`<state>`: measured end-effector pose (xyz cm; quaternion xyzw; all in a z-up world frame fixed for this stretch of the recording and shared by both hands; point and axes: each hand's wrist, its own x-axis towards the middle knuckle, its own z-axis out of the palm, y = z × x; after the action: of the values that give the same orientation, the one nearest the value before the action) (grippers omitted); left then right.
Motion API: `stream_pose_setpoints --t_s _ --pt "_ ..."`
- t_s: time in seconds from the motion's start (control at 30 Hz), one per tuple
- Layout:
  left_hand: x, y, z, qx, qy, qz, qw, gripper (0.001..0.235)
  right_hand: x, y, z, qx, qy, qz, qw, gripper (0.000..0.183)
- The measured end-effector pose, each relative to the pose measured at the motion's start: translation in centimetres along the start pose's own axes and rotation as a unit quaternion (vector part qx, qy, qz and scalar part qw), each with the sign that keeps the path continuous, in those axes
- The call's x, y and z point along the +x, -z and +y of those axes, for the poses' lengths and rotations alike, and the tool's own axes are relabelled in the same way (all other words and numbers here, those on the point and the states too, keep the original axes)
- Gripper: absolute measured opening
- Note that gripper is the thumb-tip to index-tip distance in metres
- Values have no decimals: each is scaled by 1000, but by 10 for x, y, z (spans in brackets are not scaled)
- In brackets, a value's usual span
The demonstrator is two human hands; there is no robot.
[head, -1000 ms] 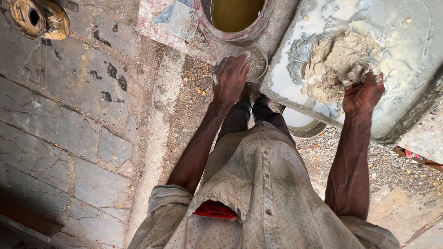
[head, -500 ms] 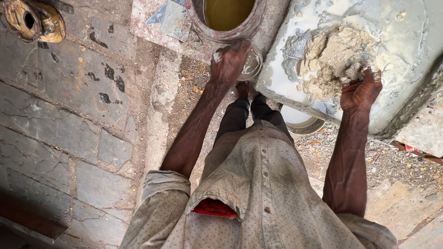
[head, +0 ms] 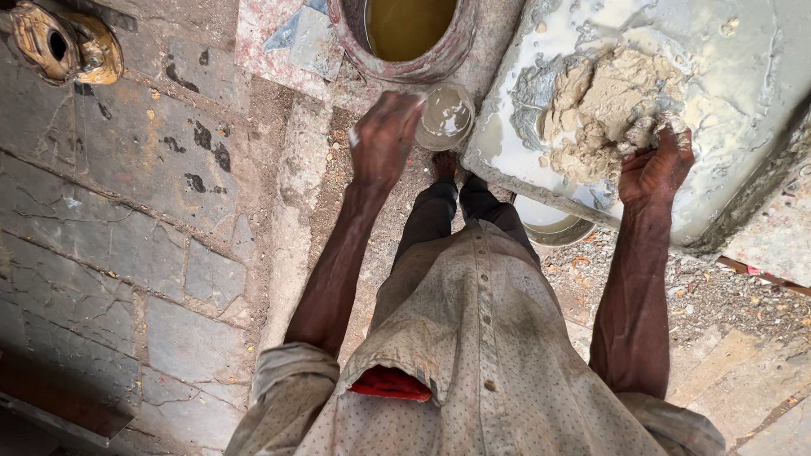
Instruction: The person pours water from a plastic bottle into a pile of dry powder on a stone slab and mixes it by hand to form a paste. The person repeatedly adds water and kneads the mixture until it becomes a cohesive mass.
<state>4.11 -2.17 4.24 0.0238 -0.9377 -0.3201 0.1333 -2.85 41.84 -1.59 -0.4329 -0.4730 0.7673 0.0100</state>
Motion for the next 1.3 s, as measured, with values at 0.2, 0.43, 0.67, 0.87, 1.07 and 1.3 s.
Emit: stream_pose_setpoints --t_s 0.2,0.43,0.67,0.87,1.07,1.3 --pt "-73 65 -49 292 90 -66 950 40 -5 -2 -3 -29 6 5 1000 43" --pt "-120 41 -132 121 389 -260 876 36 -2 0 -10 -27 28 -98 994 35" --pt "-137 -2 -153 170 217 -139 951 54 5 7 -11 -32 18 -55 998 40" --pt "-112 14 -103 152 259 -245 922 70 1 10 -15 -8 36 -98 995 40" --pt "-93 7 -21 -5 110 -170 979 94 -9 -2 -18 -42 36 -29 998 34" --pt "-77 -29 0 -39 67 -114 990 89 -8 -2 -28 0 13 -43 999 69"
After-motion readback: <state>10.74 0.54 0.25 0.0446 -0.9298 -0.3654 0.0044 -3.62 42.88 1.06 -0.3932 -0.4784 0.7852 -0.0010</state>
